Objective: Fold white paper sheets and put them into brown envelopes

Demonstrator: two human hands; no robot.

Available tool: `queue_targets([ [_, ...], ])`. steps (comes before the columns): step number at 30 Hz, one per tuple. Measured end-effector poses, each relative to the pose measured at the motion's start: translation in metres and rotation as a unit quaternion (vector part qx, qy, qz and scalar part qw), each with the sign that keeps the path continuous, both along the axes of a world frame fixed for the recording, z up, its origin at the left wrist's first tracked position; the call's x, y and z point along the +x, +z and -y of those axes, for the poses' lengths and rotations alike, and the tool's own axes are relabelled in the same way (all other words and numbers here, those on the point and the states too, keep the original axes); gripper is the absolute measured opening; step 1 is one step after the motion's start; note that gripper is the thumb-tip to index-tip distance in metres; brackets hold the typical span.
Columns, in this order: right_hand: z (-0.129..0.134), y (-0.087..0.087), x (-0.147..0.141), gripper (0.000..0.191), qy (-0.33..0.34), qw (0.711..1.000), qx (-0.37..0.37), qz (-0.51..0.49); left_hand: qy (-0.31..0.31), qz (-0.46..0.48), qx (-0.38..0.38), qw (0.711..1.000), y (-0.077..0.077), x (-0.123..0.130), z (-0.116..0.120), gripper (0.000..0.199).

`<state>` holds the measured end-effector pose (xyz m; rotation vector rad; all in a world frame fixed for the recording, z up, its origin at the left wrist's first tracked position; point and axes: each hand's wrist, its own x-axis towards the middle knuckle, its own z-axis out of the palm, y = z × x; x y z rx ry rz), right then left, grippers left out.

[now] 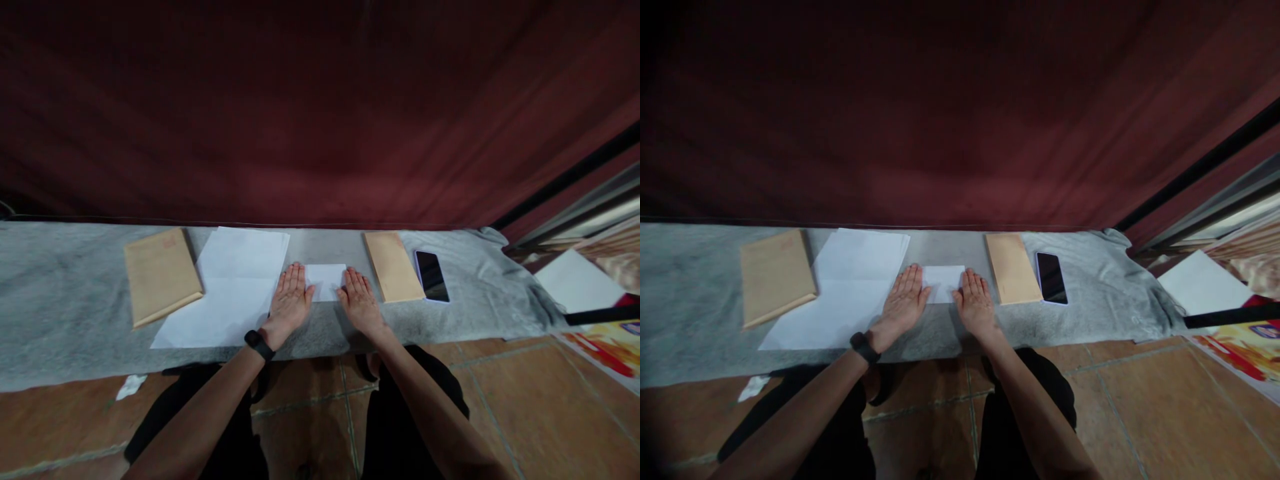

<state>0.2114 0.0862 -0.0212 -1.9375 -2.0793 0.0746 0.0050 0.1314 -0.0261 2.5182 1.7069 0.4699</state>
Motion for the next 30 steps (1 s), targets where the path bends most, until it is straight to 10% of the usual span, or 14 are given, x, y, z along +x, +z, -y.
queue_targets([
  [5, -0.010, 0.014, -0.007, 0.057, 0.039, 0.998, -0.005, -0.048, -0.088, 0.007, 0.017, 0.996, 0.014, 0.016, 0.008, 0.061],
  [11, -0.014, 0.014, -0.029, 0.057, 0.095, 0.991, -0.014, -0.093, -0.176, -0.012, 0.010, 0.984, -0.005, 0.036, 0.010, 0.062],
  [30, -0.017, -0.002, -0.024, 0.055, 0.050, 0.999, 0.002, -0.007, -0.076, 0.007, -0.030, 0.997, 0.007, 0.023, -0.008, 0.059],
])
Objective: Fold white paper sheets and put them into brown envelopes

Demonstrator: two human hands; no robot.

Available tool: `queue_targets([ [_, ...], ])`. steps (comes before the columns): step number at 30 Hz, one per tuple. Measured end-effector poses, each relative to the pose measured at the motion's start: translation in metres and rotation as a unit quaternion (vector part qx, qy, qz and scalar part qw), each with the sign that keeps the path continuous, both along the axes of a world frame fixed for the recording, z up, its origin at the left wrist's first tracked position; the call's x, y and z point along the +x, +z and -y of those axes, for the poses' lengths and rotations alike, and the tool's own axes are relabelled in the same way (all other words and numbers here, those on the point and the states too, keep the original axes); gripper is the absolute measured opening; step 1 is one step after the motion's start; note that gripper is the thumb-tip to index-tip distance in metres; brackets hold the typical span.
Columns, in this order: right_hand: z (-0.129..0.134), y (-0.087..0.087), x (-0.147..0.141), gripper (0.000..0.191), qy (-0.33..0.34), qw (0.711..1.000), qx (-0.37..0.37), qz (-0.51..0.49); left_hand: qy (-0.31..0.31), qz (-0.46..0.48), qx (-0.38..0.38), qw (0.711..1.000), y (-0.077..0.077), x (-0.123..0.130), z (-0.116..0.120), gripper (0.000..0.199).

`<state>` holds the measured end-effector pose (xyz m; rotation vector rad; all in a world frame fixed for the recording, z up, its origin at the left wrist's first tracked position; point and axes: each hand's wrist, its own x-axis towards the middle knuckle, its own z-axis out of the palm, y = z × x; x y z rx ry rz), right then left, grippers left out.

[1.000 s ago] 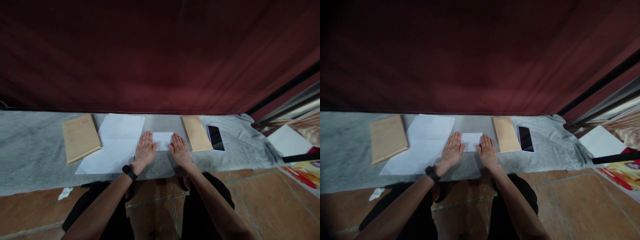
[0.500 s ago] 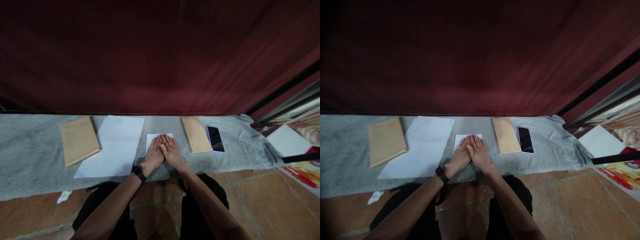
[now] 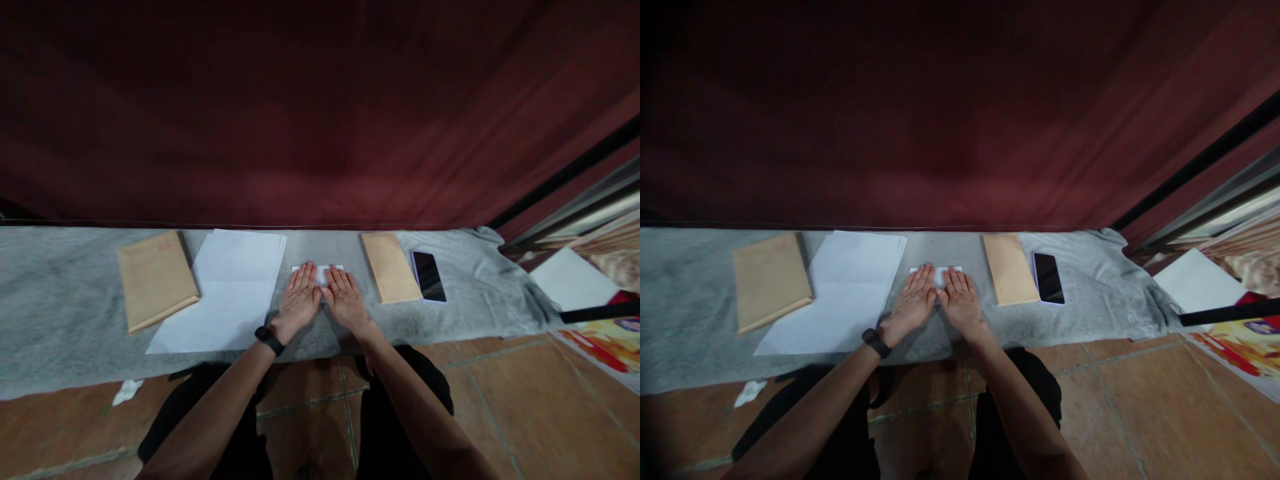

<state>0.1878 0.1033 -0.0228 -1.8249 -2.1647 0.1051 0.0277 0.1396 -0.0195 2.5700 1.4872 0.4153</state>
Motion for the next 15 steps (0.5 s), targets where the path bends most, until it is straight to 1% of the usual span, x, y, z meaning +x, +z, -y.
queue_targets([
  [4, 0.003, -0.002, 0.007, 0.057, -0.011, 1.000, 0.023, 0.017, 0.032, -0.004, 0.001, 0.999, 0.000, -0.006, 0.000, 0.061],
  [9, 0.004, -0.004, 0.014, 0.058, -0.036, 0.999, 0.023, 0.028, 0.078, -0.012, 0.000, 0.997, -0.001, -0.014, 0.002, 0.062],
  [15, 0.006, -0.007, 0.023, 0.059, -0.043, 0.999, 0.016, 0.024, 0.099, -0.001, -0.002, 0.995, -0.002, -0.017, 0.007, 0.062],
])
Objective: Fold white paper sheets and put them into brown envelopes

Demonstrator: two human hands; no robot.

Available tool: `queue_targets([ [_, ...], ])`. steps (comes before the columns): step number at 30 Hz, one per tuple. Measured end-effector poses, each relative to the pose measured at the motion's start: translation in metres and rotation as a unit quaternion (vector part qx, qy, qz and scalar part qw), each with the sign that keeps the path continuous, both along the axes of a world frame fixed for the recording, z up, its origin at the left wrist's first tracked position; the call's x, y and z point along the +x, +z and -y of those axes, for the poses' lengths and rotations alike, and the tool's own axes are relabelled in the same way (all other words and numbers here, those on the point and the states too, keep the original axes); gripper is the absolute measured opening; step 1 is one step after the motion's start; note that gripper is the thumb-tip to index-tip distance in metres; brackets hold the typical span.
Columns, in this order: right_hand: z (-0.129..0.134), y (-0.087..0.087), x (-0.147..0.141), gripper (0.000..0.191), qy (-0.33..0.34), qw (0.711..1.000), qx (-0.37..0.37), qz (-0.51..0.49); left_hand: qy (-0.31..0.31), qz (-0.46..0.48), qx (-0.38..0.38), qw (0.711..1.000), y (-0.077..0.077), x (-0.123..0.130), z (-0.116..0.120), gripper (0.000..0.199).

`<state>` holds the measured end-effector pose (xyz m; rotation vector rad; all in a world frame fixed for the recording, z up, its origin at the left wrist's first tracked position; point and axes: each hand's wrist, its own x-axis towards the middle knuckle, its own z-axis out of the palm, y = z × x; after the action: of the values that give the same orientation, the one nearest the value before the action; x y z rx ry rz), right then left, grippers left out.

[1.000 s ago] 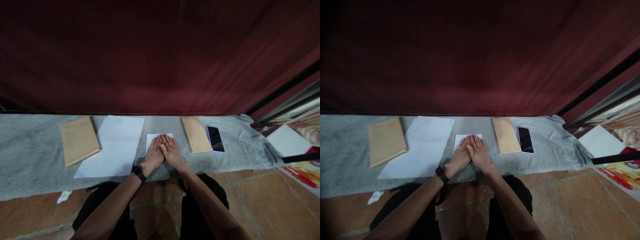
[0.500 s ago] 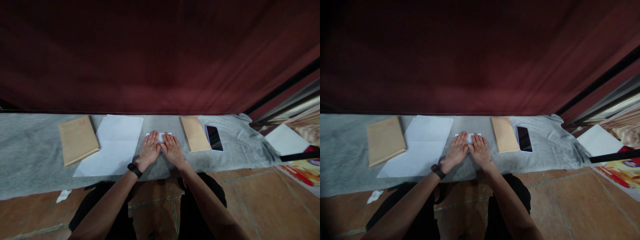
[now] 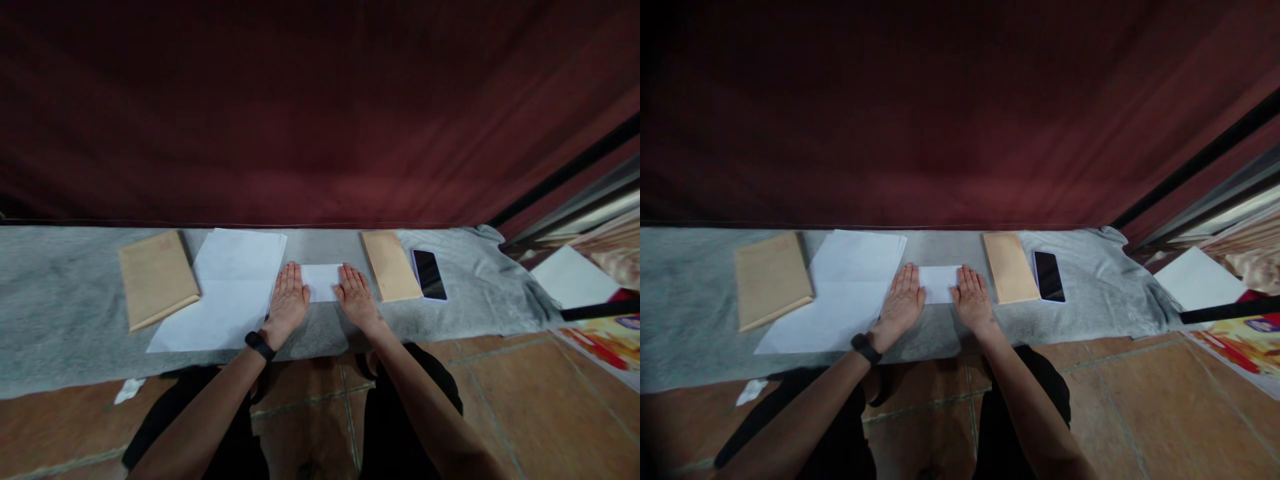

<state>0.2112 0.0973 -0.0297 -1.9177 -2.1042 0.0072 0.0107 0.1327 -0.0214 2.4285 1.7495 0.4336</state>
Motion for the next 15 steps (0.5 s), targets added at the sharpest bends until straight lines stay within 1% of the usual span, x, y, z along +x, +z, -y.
queue_targets([
  [4, 0.002, -0.001, 0.006, 0.059, 0.001, 1.000, -0.003, -0.004, 0.001, 0.037, -0.008, 0.999, 0.001, -0.001, 0.002, 0.060],
  [8, 0.003, -0.001, 0.009, 0.060, -0.004, 1.000, -0.006, -0.009, 0.014, 0.135, -0.036, 0.990, 0.004, -0.005, -0.004, 0.063],
  [12, 0.003, 0.000, 0.008, 0.060, -0.008, 1.000, -0.009, -0.010, 0.050, 0.252, -0.074, 0.964, 0.007, -0.011, -0.015, 0.061],
  [15, 0.002, 0.002, 0.006, 0.060, -0.010, 1.000, -0.011, -0.009, 0.079, 0.324, -0.118, 0.935, 0.006, -0.015, -0.021, 0.060],
])
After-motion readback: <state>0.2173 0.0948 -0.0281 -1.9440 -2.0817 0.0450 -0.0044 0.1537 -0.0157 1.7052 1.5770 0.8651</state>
